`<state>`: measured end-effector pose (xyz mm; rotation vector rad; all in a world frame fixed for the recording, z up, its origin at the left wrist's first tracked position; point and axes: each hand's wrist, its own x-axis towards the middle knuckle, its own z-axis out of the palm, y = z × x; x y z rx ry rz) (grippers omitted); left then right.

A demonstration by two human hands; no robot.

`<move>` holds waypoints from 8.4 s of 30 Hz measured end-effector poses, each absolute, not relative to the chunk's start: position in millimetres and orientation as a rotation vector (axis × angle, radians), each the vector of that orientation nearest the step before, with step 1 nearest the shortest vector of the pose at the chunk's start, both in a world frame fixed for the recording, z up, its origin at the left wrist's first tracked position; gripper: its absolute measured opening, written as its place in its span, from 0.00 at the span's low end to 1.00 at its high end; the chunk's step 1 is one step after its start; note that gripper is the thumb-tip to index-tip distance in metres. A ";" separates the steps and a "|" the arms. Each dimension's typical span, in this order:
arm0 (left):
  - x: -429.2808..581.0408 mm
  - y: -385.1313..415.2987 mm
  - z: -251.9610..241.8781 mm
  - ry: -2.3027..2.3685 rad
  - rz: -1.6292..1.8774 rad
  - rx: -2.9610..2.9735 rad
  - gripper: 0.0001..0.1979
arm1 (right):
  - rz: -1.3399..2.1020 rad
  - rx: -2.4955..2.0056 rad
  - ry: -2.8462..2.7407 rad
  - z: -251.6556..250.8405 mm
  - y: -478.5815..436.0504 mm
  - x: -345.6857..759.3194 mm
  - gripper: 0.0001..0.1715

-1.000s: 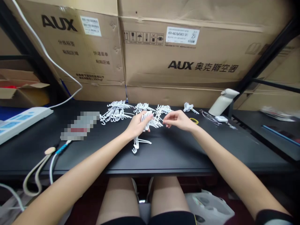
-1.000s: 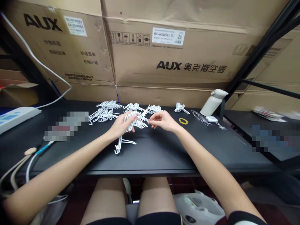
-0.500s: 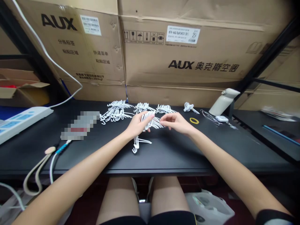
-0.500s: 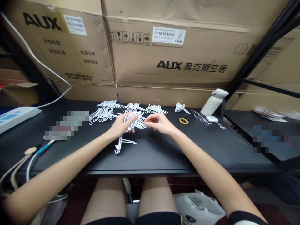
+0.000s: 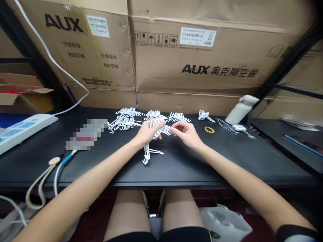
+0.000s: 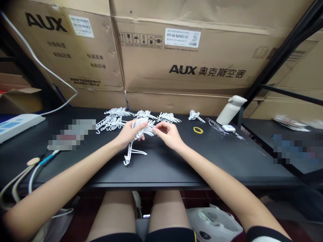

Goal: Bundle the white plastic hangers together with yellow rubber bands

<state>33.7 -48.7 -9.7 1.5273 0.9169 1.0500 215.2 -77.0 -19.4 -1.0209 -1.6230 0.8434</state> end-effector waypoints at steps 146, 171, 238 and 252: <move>37.0 -51.6 -17.8 0.757 0.847 1.529 0.18 | 1.285 -0.966 -1.768 -15.1 -79.5 216.3 0.23; 28.7 -50.8 -10.3 0.741 0.620 1.562 0.17 | 0.800 -1.030 -2.145 -8.9 -89.6 220.7 0.25; 36.8 -48.0 -17.3 0.883 0.758 1.424 0.17 | 0.986 -1.051 -1.957 -15.7 -62.8 242.8 0.21; 34.1 -47.1 -18.5 0.883 0.788 1.433 0.20 | 0.698 -1.001 -1.942 -25.4 -73.1 229.5 0.20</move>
